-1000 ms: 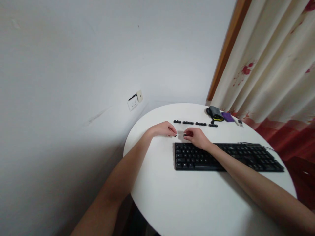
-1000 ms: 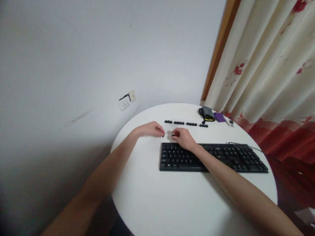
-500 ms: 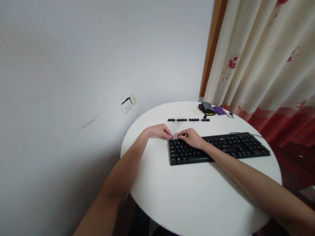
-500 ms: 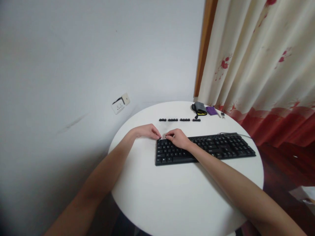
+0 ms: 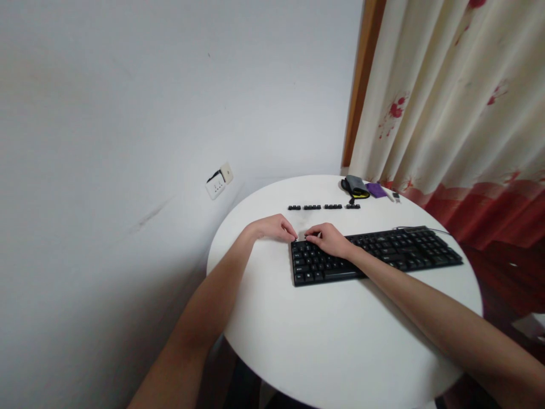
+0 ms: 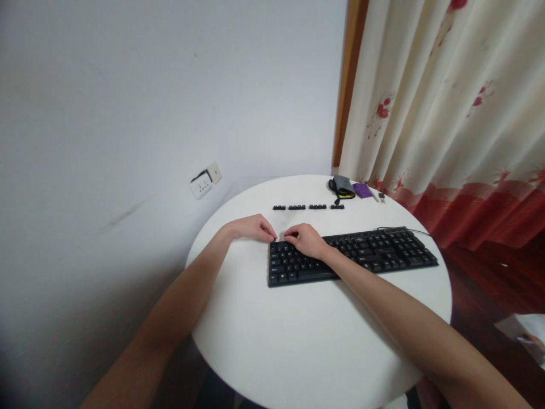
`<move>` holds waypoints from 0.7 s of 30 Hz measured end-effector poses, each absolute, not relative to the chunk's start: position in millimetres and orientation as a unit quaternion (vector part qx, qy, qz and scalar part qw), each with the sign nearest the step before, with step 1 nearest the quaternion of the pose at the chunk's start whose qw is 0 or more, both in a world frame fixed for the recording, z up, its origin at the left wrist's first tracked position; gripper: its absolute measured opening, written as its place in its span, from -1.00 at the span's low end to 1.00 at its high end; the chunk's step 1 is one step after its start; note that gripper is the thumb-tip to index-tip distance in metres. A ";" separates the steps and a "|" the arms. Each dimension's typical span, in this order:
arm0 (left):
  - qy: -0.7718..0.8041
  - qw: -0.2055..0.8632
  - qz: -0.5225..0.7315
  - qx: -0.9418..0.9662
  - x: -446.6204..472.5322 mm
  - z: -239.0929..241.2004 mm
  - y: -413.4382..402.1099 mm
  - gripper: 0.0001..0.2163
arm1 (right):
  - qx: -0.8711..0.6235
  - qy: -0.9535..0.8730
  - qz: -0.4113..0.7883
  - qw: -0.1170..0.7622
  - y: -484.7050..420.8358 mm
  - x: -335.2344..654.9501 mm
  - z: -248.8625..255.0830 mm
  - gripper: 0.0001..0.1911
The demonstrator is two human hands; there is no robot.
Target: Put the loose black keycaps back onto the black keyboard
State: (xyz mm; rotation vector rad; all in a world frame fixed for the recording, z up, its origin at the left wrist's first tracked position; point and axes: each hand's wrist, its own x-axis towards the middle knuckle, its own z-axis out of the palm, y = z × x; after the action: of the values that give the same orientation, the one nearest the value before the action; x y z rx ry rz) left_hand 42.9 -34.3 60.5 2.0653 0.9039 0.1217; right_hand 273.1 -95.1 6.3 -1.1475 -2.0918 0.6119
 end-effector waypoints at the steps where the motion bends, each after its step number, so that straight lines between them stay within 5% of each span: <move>1: 0.361 0.427 0.046 0.828 43.3 60.2 -34.2 -0.73 | -0.439 -0.801 0.233 0.334 -95.0 273.3 6.0 -0.79; 21: 0.351 0.405 0.024 0.844 46.5 61.4 -35.7 -0.76 | -0.434 -0.805 0.232 0.332 -92.6 273.7 0.9 -0.80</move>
State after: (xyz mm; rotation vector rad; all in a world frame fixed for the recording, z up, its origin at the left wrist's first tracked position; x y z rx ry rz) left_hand 46.5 -35.7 61.4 2.1295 0.8867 0.0601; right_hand 273.7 -92.6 0.9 -1.1351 -2.1022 0.6061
